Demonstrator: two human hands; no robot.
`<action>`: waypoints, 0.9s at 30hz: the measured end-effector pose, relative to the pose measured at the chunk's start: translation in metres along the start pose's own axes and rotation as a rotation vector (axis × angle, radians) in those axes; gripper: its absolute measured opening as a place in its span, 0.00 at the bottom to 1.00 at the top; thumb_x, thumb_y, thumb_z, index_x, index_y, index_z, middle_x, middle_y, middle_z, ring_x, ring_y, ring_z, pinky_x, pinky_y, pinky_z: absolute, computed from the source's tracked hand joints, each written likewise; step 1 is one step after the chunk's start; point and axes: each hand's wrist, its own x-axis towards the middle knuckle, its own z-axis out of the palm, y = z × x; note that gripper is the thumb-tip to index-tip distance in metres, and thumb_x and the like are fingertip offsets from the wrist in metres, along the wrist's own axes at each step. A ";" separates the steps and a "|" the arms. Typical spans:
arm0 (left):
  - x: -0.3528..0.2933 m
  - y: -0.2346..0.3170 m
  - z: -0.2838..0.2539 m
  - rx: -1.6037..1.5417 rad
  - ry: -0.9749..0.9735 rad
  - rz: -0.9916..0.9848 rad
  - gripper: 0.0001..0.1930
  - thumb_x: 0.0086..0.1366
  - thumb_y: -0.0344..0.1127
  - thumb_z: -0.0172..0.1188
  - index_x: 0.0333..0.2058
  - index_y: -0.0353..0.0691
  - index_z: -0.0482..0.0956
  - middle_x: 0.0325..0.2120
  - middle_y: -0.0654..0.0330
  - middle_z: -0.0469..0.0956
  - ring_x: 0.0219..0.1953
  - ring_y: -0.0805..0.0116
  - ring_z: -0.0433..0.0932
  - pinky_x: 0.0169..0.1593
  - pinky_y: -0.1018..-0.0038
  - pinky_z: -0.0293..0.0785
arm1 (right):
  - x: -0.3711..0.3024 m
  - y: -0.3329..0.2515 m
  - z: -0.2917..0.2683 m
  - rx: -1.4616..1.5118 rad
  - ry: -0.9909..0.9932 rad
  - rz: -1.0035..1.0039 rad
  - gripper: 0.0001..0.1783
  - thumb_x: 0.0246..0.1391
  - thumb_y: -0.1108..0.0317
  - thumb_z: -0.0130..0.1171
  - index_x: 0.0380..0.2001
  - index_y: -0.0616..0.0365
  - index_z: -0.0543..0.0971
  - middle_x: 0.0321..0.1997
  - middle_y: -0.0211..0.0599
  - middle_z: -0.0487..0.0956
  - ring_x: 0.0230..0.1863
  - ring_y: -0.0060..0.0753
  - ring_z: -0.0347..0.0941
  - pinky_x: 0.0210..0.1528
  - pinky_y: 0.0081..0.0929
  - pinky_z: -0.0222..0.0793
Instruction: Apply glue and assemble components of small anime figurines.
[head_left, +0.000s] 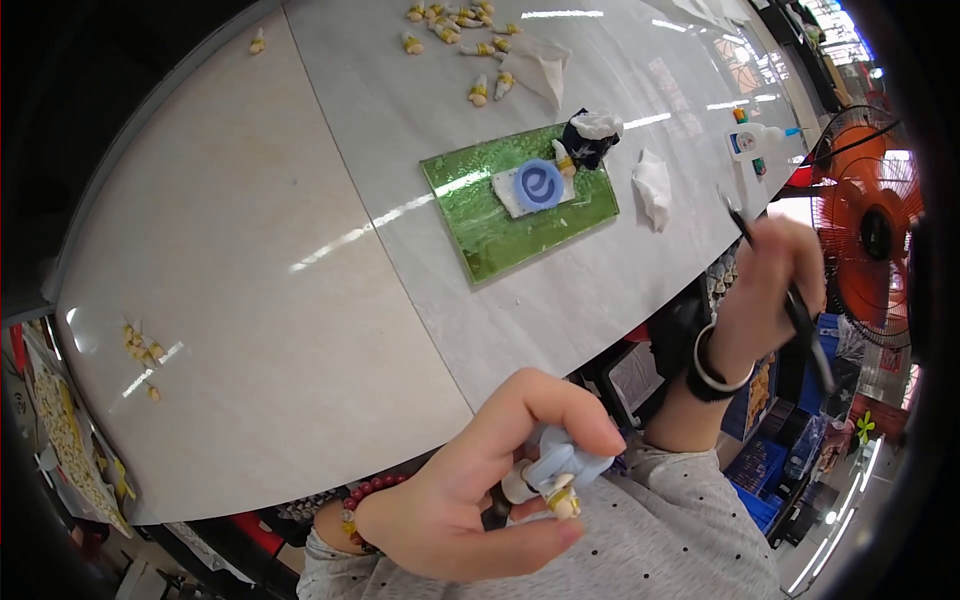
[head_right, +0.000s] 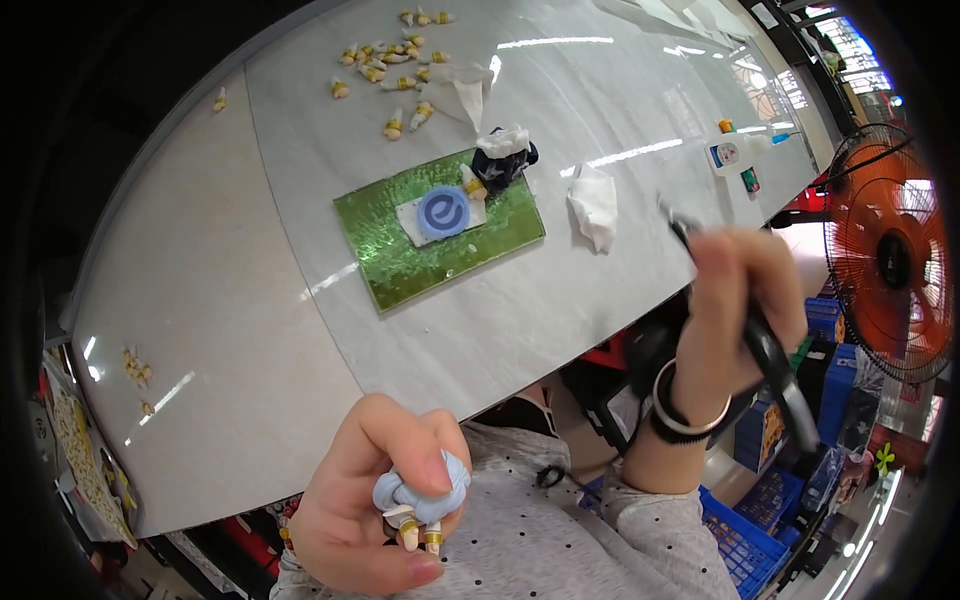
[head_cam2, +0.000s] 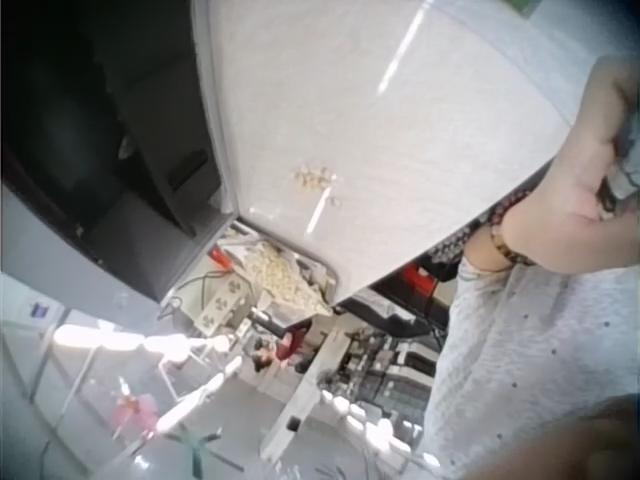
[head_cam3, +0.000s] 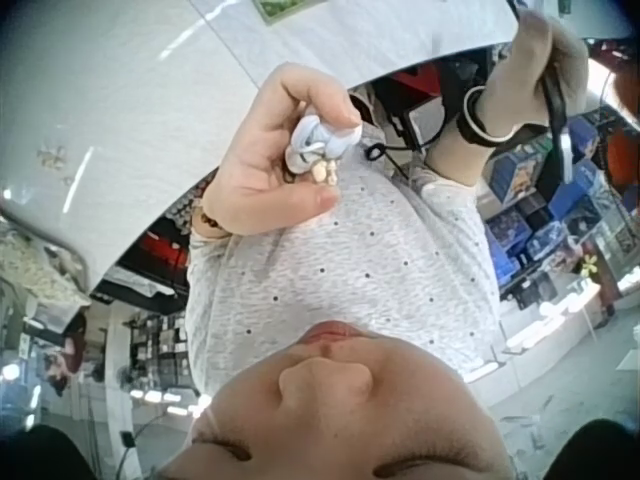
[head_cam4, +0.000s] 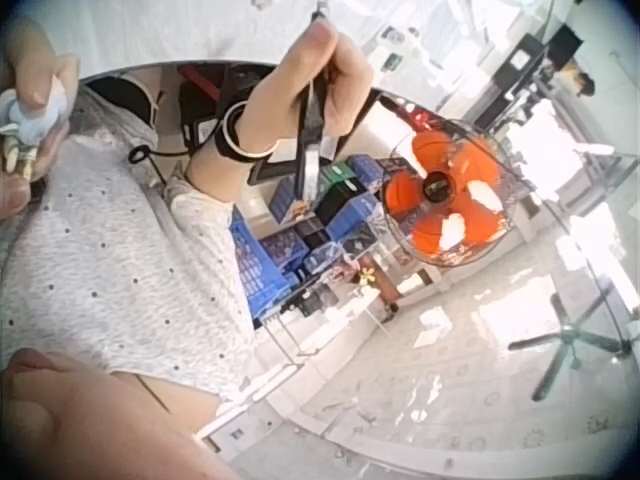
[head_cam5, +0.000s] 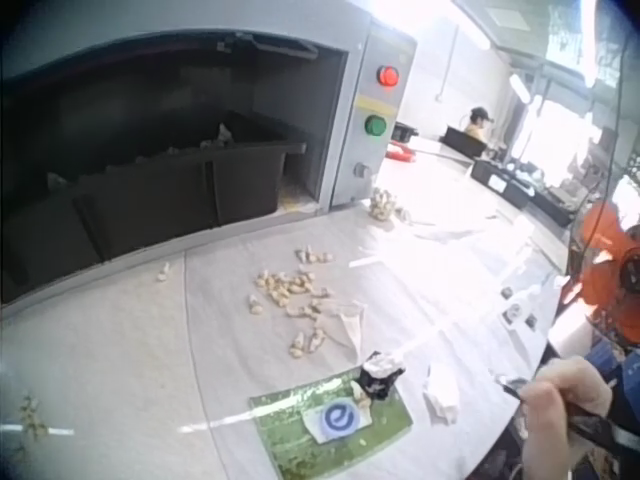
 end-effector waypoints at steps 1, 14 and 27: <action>0.000 0.000 0.000 0.007 -0.007 0.004 0.22 0.53 0.25 0.53 0.46 0.36 0.57 0.37 0.64 0.61 0.31 0.86 0.58 0.34 0.87 0.57 | 0.008 0.009 0.000 -0.179 -0.090 -0.064 0.06 0.45 0.76 0.55 0.30 0.59 0.72 0.21 0.30 0.68 0.20 0.19 0.62 0.20 0.13 0.52; 0.001 0.002 0.001 -0.106 0.031 0.185 0.27 0.48 0.20 0.49 0.49 0.38 0.53 0.50 0.51 0.55 0.39 0.78 0.60 0.42 0.82 0.57 | 0.024 0.019 0.004 -0.385 -0.126 -0.135 0.21 0.42 0.83 0.42 0.41 0.58 0.73 0.42 0.41 0.72 0.36 0.30 0.67 0.33 0.19 0.60; -0.005 0.029 0.027 0.515 0.241 0.010 0.48 0.47 0.25 0.61 0.58 0.38 0.34 0.58 0.47 0.37 0.48 0.60 0.66 0.42 0.71 0.67 | -0.034 -0.038 0.031 0.861 -0.685 0.140 0.14 0.34 0.72 0.65 0.26 0.65 0.74 0.32 0.40 0.72 0.31 0.32 0.67 0.35 0.23 0.62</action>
